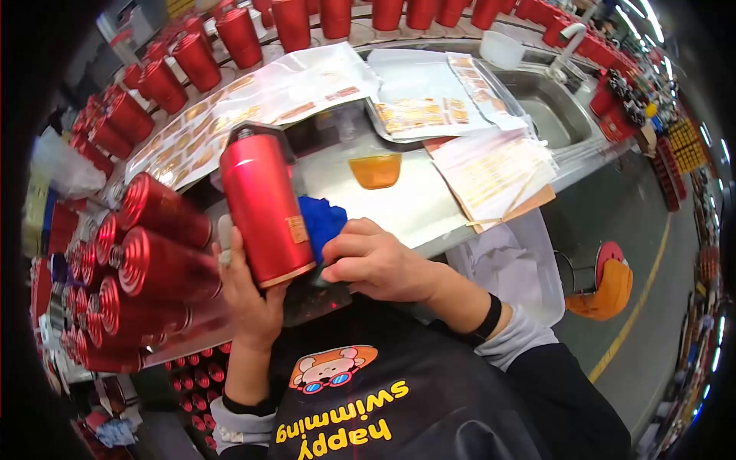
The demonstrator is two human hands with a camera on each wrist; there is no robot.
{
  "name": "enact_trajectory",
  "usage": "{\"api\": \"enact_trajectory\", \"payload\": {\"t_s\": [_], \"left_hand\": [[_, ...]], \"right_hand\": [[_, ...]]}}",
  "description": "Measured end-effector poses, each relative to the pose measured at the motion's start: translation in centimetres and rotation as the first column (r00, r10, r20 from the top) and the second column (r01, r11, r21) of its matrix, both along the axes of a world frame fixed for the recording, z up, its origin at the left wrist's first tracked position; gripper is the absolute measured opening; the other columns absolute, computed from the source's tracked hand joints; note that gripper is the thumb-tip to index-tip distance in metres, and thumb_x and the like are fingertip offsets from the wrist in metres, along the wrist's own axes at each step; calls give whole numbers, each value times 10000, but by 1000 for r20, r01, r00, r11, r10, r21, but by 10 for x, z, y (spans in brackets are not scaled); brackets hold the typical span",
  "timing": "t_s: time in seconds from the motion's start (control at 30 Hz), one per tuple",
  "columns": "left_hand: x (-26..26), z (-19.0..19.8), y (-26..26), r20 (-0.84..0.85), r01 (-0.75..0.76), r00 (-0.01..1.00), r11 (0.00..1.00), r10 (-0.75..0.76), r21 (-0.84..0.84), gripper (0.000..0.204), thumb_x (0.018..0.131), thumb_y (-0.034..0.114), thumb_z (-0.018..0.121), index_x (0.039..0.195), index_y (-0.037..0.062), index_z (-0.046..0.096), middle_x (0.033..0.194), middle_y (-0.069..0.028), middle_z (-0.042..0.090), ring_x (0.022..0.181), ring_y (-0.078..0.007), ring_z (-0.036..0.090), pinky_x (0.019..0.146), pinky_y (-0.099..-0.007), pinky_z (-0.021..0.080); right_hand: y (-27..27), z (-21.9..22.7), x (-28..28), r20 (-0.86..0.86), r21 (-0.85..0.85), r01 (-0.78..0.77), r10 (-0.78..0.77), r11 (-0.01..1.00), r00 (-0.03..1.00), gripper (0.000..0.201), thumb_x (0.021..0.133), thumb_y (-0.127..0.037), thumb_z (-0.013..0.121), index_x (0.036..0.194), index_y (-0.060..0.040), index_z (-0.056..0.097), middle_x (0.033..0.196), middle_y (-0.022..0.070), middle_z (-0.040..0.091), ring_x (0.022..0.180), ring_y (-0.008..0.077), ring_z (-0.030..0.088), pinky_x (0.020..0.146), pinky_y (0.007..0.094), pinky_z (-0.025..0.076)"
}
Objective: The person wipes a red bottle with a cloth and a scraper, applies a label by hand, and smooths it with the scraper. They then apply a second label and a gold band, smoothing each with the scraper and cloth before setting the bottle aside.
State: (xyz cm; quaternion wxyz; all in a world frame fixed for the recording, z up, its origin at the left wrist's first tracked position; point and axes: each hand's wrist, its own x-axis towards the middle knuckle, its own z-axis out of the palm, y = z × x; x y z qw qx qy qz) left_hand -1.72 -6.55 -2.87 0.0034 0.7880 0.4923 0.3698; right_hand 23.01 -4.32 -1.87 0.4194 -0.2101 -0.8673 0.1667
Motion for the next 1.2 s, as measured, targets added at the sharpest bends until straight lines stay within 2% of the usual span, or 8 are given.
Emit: {"api": "enact_trajectory", "payload": {"t_s": [0.2,0.33,0.47,0.57,0.67,0.8,1.0,1.2], "left_hand": [[3,-4,-1,161,25,987,995,-9,-98,868,942,489,576,1490,-96,243,1497,-306,349,1392,-435,352,1158,-474,225],[-4,-14,-3,224,57,974,987,-22,-150,874,940,475,593,1486,-108,236,1485,-304,367,1354,-424,414,1111,-438,326],[-4,-16,-3,271,79,962,984,-34,-157,900,927,468,620,1483,-118,223,1474,-304,381,1344,-408,433,1111,-424,330],[-4,-17,-5,259,67,966,983,-21,-169,903,927,471,622,1480,-121,225,1471,-309,380,1344,-403,434,1104,-425,342],[-4,-18,-6,288,72,958,980,-16,-184,933,910,486,642,1475,-129,226,1473,-311,371,1335,-406,441,1100,-432,353],[-7,-23,-9,303,69,953,977,-5,-201,980,892,517,655,1476,-132,210,1466,-308,378,1336,-407,440,1104,-433,351],[-7,-22,-10,278,49,960,977,11,-208,991,893,539,641,1478,-131,206,1451,-301,399,1311,-399,467,1088,-432,369],[-3,-15,-10,290,57,957,976,7,-212,981,906,552,614,1480,-130,204,1441,-302,409,1296,-394,482,1076,-424,378]], "right_hand": [[7,46,50,-2,-110,294,-296,950,955,333,781,74,649,1094,-32,612,962,132,630,882,320,618,788,393,507],[95,50,195,271,337,682,-760,649,590,466,807,103,495,1197,-96,655,1264,190,623,1067,374,616,921,417,497],[168,36,307,770,332,803,-634,496,72,447,863,2,515,1265,-139,652,1375,223,532,1238,376,529,1057,436,427],[196,8,358,906,355,730,-406,584,-116,424,887,-100,576,1305,-146,624,1335,214,557,1234,379,536,1057,449,423],[216,5,376,890,277,889,-447,364,-94,322,860,-124,605,1157,-189,711,1335,184,554,1261,344,519,1050,434,425],[240,16,372,865,483,687,-418,543,-278,292,845,-358,666,967,-118,781,1167,187,664,1114,316,619,946,434,487],[241,13,385,921,128,960,-388,251,-21,565,728,-599,667,721,-41,754,831,197,714,811,368,685,768,428,522],[256,-1,423,905,280,867,-414,413,-96,381,722,-426,723,753,-48,748,774,191,696,758,351,687,714,423,542]]}}
